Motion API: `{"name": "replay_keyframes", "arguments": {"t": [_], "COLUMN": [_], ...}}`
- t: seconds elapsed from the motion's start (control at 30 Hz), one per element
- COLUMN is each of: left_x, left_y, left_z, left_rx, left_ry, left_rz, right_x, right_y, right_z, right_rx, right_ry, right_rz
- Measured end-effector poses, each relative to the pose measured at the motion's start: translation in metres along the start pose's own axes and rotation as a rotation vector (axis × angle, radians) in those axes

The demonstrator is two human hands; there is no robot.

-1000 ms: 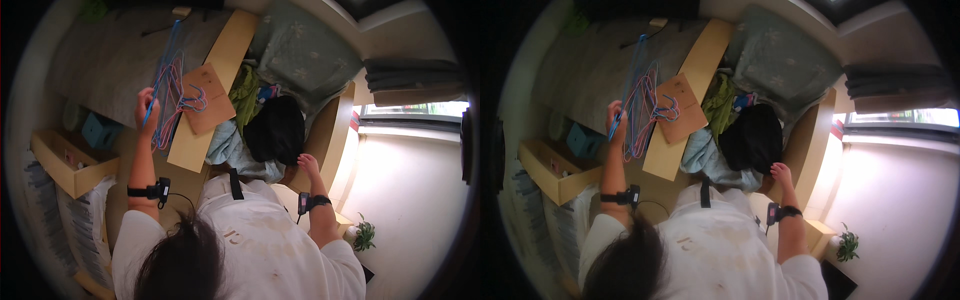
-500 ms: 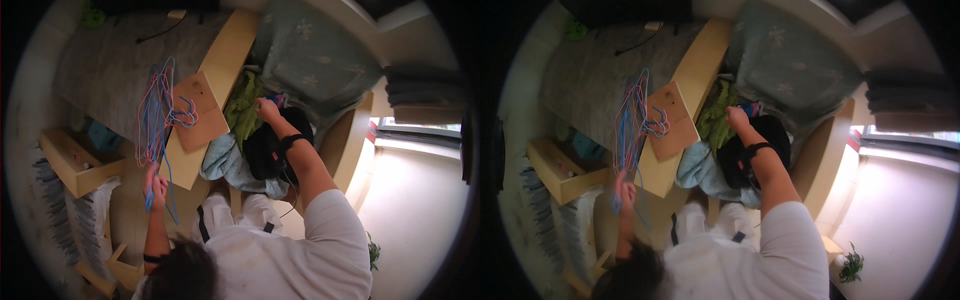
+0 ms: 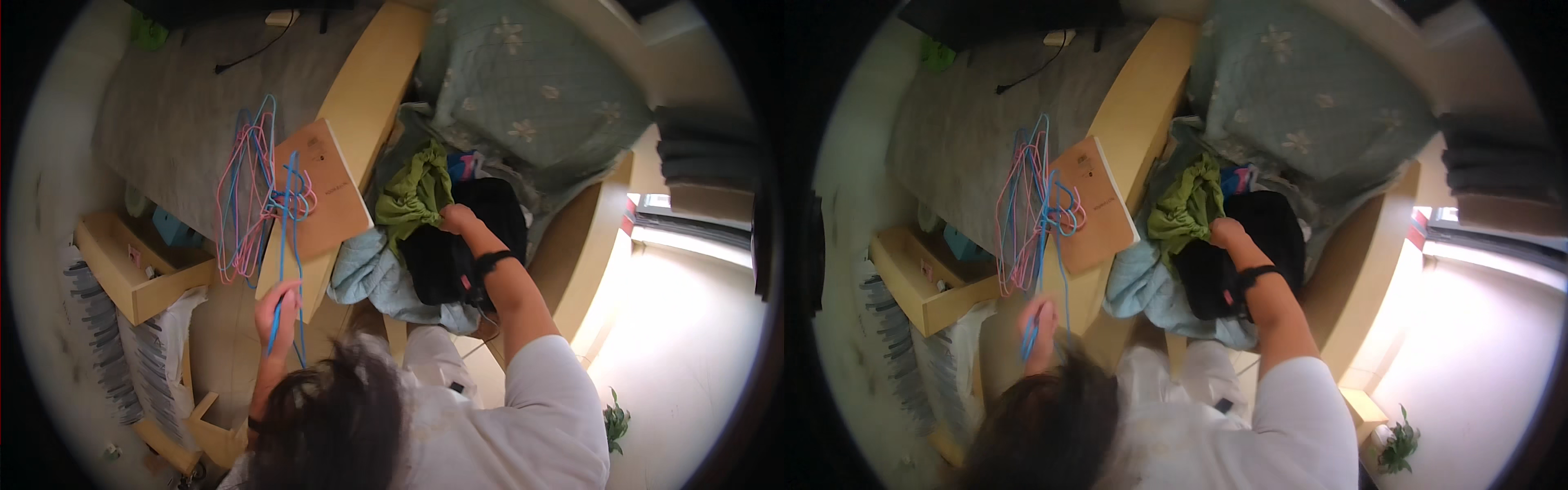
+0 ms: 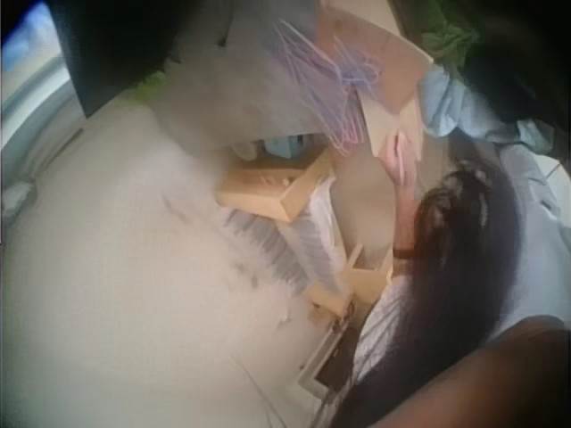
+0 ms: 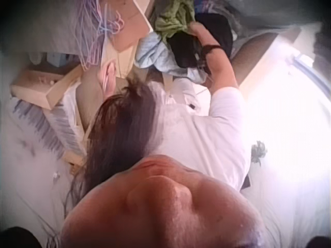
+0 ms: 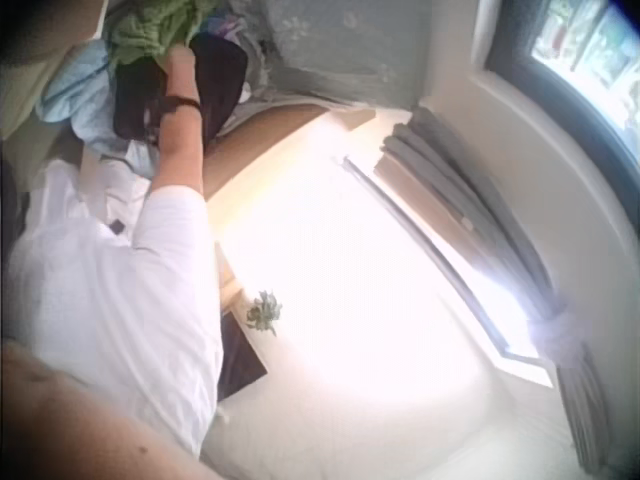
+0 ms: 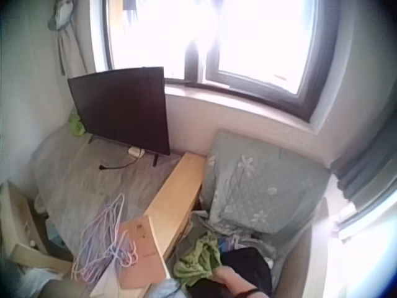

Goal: The person picks up a stack of clothes from an armchair, retrieves plastic hangers from the balcony, and proceeds to place the garments onto the hangers one by one.

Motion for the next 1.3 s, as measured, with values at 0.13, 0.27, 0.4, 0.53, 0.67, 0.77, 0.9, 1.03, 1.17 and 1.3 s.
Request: {"name": "replay_keyframes", "arguments": {"t": [0.13,0.27,0.4,0.53,0.67,0.77,0.9,1.03,1.17,1.3], "left_x": [0.01,-0.018,-0.054,-0.067,-0.077,-0.098,-0.066,-0.056,-0.097,-0.102], "left_y": [-0.035,-0.081,-0.142,-0.17,-0.194,-0.211,-0.212,-0.184,-0.17,-0.17], "left_z": [0.061,0.136,0.189,0.223,0.235,0.226,0.206,0.209,0.229,0.219], "left_rx": [0.276,0.359,0.25,0.078,-0.12,-0.112,0.376,0.463,0.18,0.233], "left_ry": [-0.314,-0.512,-0.758,-0.473,-0.694,-0.33,-0.611,-0.536,-0.424,-0.716], "left_rz": [-0.208,-0.49,-0.801,-1.063,-1.309,-1.667,-1.445,-1.109,-0.895,-0.673], "right_x": [-0.128,-0.228,-0.316,-0.37,-0.394,-0.402,-0.403,-0.389,-0.348,-0.337], "right_y": [0.066,0.139,0.195,0.203,0.189,0.19,0.185,0.154,0.12,0.123], "right_z": [-0.059,-0.12,-0.177,-0.179,-0.178,-0.187,-0.179,-0.135,-0.092,-0.105], "right_rx": [-0.112,0.24,0.428,0.54,0.488,0.299,0.221,0.791,0.496,0.048], "right_ry": [0.166,0.526,0.643,0.607,0.632,0.724,0.461,0.065,0.184,-0.073], "right_rz": [0.463,0.684,0.906,0.94,0.919,0.928,0.629,0.355,0.484,0.701]}}
Point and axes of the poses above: each hand's wrist, its own x-axis towards the middle knuckle, its own y-axis out of the back of the hand, z = x × y, the point moved 2 cm from there along x, towards the middle knuckle, and after that the axes turned 14 degrees about y, right-handed, at the moved point
